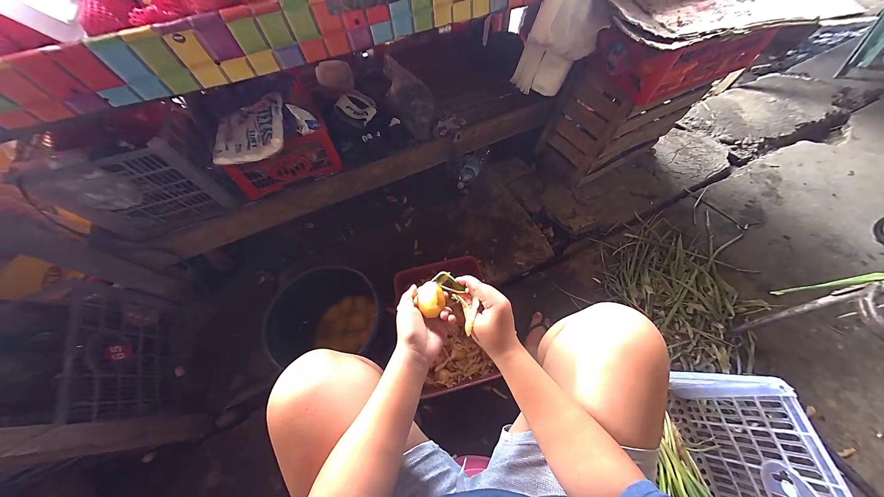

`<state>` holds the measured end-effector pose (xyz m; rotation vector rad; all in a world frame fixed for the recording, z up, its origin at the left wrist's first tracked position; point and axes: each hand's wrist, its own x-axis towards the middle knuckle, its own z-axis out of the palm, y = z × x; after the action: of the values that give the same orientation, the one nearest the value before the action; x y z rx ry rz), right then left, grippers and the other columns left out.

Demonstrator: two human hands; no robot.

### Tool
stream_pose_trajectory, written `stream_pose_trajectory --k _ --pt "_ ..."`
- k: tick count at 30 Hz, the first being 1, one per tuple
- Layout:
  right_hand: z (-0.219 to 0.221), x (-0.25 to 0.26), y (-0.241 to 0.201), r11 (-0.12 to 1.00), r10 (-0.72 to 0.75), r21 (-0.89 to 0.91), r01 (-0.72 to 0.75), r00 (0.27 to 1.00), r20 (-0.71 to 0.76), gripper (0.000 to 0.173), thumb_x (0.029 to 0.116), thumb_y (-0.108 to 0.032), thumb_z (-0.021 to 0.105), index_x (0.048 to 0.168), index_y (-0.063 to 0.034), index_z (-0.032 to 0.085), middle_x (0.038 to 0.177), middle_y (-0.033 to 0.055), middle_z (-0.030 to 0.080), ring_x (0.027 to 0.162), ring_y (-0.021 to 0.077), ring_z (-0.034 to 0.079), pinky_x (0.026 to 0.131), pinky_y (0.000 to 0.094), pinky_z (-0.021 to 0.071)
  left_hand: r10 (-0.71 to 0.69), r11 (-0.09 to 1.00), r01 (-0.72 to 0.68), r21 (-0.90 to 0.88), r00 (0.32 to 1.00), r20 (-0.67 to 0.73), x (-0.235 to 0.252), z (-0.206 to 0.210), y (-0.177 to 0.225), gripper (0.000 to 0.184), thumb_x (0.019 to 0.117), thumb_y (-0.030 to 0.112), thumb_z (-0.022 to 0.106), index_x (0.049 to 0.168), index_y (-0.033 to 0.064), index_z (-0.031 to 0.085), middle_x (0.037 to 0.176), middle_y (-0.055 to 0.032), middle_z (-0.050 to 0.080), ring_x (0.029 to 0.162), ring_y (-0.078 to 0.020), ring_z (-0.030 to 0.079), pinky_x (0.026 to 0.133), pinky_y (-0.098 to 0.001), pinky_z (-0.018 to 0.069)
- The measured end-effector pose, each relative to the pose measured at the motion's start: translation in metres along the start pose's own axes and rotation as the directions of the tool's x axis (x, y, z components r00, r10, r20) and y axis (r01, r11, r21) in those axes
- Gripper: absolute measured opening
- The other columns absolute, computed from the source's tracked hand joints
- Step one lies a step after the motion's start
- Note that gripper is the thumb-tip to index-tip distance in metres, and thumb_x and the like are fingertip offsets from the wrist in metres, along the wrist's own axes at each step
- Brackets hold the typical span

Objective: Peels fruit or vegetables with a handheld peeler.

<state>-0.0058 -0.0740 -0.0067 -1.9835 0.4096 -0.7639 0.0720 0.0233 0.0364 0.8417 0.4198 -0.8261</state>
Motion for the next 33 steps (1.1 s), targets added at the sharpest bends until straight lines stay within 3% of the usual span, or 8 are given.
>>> stream_pose_trajectory --k 2,6,14,18,22,27,30,33 --pt "0.004 -0.007 -0.004 0.996 -0.083 0.019 0.082 0.996 0.027 0.028 0.0941 0.0 0.06 0.118 -0.0006 0.074 0.102 0.015 0.075 0.095 0.0239 0.074 0.089 0.0417 0.0597 0.007 1.0 -0.006 -0.018 1.0 0.006 0.002 0.0 0.001 0.056 0.1105 0.049 0.017 0.096 0.0084 0.053 0.066 -0.0061 0.055 0.047 -0.0131 0.054 0.044 -0.0247 0.0499" --pt "0.008 -0.014 -0.013 0.967 -0.232 -0.1 0.236 0.972 0.051 0.029 0.0917 0.002 0.059 0.114 -0.0023 0.077 0.095 0.0146 0.076 0.084 0.0251 0.074 0.076 0.0413 0.0612 0.021 0.997 -0.019 0.079 0.999 -0.033 -0.002 -0.001 -0.001 0.056 0.1111 0.049 0.018 0.088 0.0104 0.052 0.062 -0.0049 0.056 0.047 -0.0126 0.055 0.042 -0.0251 0.046" --pt "0.001 -0.009 -0.009 0.914 -0.333 -0.225 0.338 0.941 0.06 0.034 0.0883 0.006 0.056 0.112 -0.0045 0.078 0.089 0.0134 0.076 0.078 0.026 0.074 0.069 0.0407 0.0608 0.057 0.991 -0.042 0.128 0.991 -0.123 -0.003 0.002 0.003 0.043 0.1113 0.034 0.03 0.08 0.0112 0.047 0.054 -0.0036 0.049 0.04 -0.0121 0.05 0.037 -0.0245 0.045" --pt "0.005 -0.009 -0.007 0.935 -0.281 -0.206 0.287 0.958 0.057 0.038 0.085 0.008 0.056 0.113 -0.0046 0.078 0.09 0.0133 0.076 0.08 0.0261 0.074 0.071 0.0416 0.0603 0.125 0.987 -0.116 0.11 0.988 -0.086 0.0 0.0 -0.001 0.038 0.1113 0.027 0.032 0.08 0.0105 0.047 0.053 -0.0023 0.049 0.038 -0.0099 0.048 0.036 -0.0219 0.0427" --pt "0.006 -0.006 -0.007 0.963 -0.183 -0.194 0.188 0.982 0.046 0.035 0.0879 0.005 0.056 0.114 -0.0051 0.078 0.092 0.0139 0.076 0.085 0.027 0.074 0.075 0.0448 0.0604 0.152 0.98 -0.139 0.143 0.985 -0.084 0.003 0.0 -0.007 0.038 0.1116 0.025 0.03 0.081 0.0102 0.048 0.053 -0.0017 0.049 0.037 -0.0078 0.045 0.035 -0.0195 0.039" --pt "-0.005 0.017 0.003 0.958 0.198 -0.225 -0.179 0.978 0.067 0.033 0.0978 -0.005 0.056 0.126 -0.0096 0.073 0.109 0.0157 0.075 0.103 0.0309 0.071 0.092 0.0518 0.0546 0.104 0.943 -0.085 0.32 0.994 -0.044 -0.011 0.004 -0.032 0.027 0.1119 0.021 0.03 0.097 0.0077 0.049 0.061 -0.0016 0.05 0.04 -0.0058 0.041 0.036 -0.0178 0.035" --pt "-0.005 0.016 0.007 0.984 0.129 -0.118 -0.133 0.991 -0.041 0.029 0.0977 -0.003 0.058 0.122 -0.0041 0.074 0.1 0.017 0.075 0.091 0.029 0.072 0.085 0.048 0.0566 0.065 0.982 -0.055 0.18 0.996 -0.054 -0.005 0.002 -0.018 0.037 0.1129 0.032 0.023 0.102 0.008 0.049 0.072 -0.005 0.055 0.043 -0.0077 0.044 0.04 -0.0194 0.0393" --pt "-0.001 0.008 0.005 0.998 0.019 -0.064 -0.021 0.999 -0.039 0.028 0.0957 0.0 0.059 0.119 -0.0023 0.074 0.101 0.0168 0.076 0.095 0.0276 0.073 0.089 0.0468 0.0582 0.018 0.999 -0.016 0.029 0.998 -0.053 0.001 0.0 -0.006 0.049 0.1119 0.046 0.019 0.102 0.0084 0.049 0.075 -0.0071 0.055 0.044 -0.0098 0.046 0.039 -0.0207 0.0411"
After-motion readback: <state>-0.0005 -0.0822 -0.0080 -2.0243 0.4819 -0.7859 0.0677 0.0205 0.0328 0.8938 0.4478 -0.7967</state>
